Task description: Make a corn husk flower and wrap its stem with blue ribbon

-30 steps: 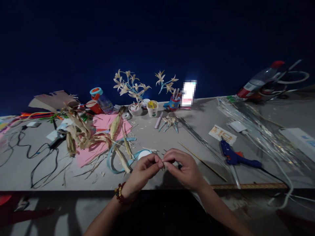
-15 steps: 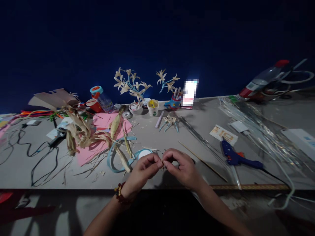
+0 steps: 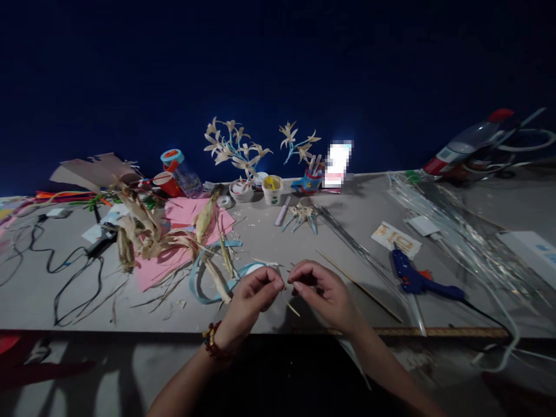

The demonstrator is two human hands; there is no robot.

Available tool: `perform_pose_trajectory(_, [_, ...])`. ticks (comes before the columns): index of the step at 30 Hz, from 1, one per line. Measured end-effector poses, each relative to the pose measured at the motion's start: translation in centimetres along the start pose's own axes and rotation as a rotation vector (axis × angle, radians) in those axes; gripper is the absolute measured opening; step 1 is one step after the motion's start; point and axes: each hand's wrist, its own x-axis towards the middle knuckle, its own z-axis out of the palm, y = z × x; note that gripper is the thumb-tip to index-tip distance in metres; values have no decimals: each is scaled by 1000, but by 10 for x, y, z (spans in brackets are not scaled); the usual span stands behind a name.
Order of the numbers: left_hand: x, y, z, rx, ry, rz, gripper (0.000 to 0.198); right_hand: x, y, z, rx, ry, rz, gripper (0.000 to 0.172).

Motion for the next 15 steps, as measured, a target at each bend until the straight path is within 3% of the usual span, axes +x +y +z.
perform_pose_trajectory(8, [2,-3,3,-131,77,-3,35,-10,8,10,69,-23,-236,11])
perform_pose_trajectory(11, [2,-3,4,-138,71,13,34,-9,7,11,150,47,-221,8])
perform_pose_trajectory(15, [-1,-3,3,-111,58,47,29,-7,3,13,376,86,-87,5])
